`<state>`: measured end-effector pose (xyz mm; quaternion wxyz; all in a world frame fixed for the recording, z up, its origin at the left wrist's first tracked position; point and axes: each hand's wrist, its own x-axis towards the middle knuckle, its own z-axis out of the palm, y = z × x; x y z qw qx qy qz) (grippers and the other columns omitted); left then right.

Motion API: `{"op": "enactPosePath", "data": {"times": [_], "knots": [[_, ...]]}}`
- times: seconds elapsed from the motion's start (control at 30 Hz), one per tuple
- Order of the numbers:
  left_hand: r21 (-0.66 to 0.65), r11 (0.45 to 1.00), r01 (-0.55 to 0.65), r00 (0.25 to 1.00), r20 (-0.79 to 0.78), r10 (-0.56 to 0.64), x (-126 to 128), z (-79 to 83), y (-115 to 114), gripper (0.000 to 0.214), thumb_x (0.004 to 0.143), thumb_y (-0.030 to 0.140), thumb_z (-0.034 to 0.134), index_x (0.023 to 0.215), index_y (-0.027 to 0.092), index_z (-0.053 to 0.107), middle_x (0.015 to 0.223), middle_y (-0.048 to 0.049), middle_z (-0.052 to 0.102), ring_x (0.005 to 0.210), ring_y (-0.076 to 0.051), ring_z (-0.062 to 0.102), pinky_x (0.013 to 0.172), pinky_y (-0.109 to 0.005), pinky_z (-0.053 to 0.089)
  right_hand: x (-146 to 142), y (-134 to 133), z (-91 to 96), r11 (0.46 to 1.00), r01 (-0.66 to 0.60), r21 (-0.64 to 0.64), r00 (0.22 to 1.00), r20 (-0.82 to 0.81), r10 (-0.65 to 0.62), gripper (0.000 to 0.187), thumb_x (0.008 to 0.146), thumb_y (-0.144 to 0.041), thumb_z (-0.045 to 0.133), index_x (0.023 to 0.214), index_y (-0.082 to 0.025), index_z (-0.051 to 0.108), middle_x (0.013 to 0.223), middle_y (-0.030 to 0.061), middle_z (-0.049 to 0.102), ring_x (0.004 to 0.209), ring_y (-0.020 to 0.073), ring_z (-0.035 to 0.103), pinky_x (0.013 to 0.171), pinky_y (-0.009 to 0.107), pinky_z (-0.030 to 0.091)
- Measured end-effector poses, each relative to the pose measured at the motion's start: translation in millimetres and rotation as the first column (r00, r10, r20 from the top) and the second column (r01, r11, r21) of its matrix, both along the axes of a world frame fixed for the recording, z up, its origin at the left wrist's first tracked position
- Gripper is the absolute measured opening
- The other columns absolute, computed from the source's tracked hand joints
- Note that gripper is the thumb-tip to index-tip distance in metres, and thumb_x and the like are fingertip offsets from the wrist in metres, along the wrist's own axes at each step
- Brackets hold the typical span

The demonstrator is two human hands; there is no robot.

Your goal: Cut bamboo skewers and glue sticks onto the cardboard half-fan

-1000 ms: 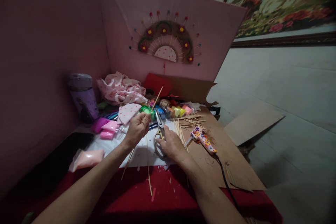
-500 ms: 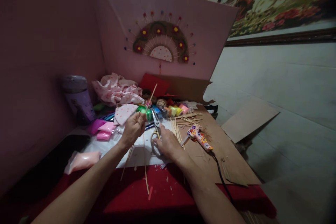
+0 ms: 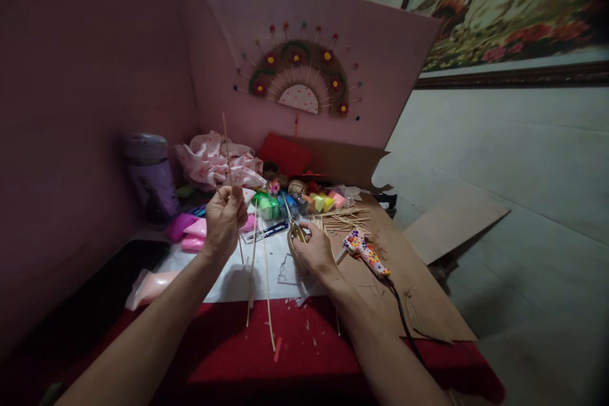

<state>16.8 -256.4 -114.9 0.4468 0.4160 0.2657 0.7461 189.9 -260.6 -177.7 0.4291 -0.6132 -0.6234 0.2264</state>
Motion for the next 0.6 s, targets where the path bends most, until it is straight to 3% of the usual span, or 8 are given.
{"op": "enactPosePath", "data": {"times": [0.17,0.4,0.6], "knots": [[-0.04,0.997,0.06,0.997,-0.053,-0.062,6.6,4.4,-4.8,0.039,0.069,0.041,0.07,0.06,0.017,0.041,0.04,0.0121,0.023,0.032,-0.001,0.016,0.033,-0.014,0.013,-0.6,1.7,1.3,0.998,0.036,0.051,0.977,-0.213,-0.024,0.043,0.066,-0.031,0.055,0.105,-0.013,0.063,0.066,0.0023,0.066,0.057,0.0161,0.058,0.054,0.024,0.042],[-0.127,0.976,0.179,0.975,-0.111,-0.193,31.5,9.4,-0.5,0.038,0.076,0.051,0.059,0.066,0.016,0.048,0.035,0.0107,0.028,0.03,-0.002,0.018,0.032,-0.015,0.013,3.0,6.7,-0.2,0.987,0.1,0.127,0.96,-0.274,-0.062,0.041,0.069,-0.032,0.053,0.103,-0.011,0.063,0.06,0.0021,0.064,0.055,0.0158,0.058,0.053,0.023,0.042],[-0.121,0.97,0.212,0.954,-0.187,-0.233,53.7,-6.8,11.7,0.042,0.075,0.057,0.056,0.065,0.017,0.046,0.034,0.0112,0.027,0.028,-0.003,0.019,0.031,-0.015,0.013,3.3,6.4,1.0,0.983,0.103,0.151,0.953,-0.299,-0.054,0.042,0.069,-0.033,0.054,0.104,-0.011,0.062,0.061,0.0021,0.064,0.055,0.0157,0.058,0.052,0.023,0.042]]}}
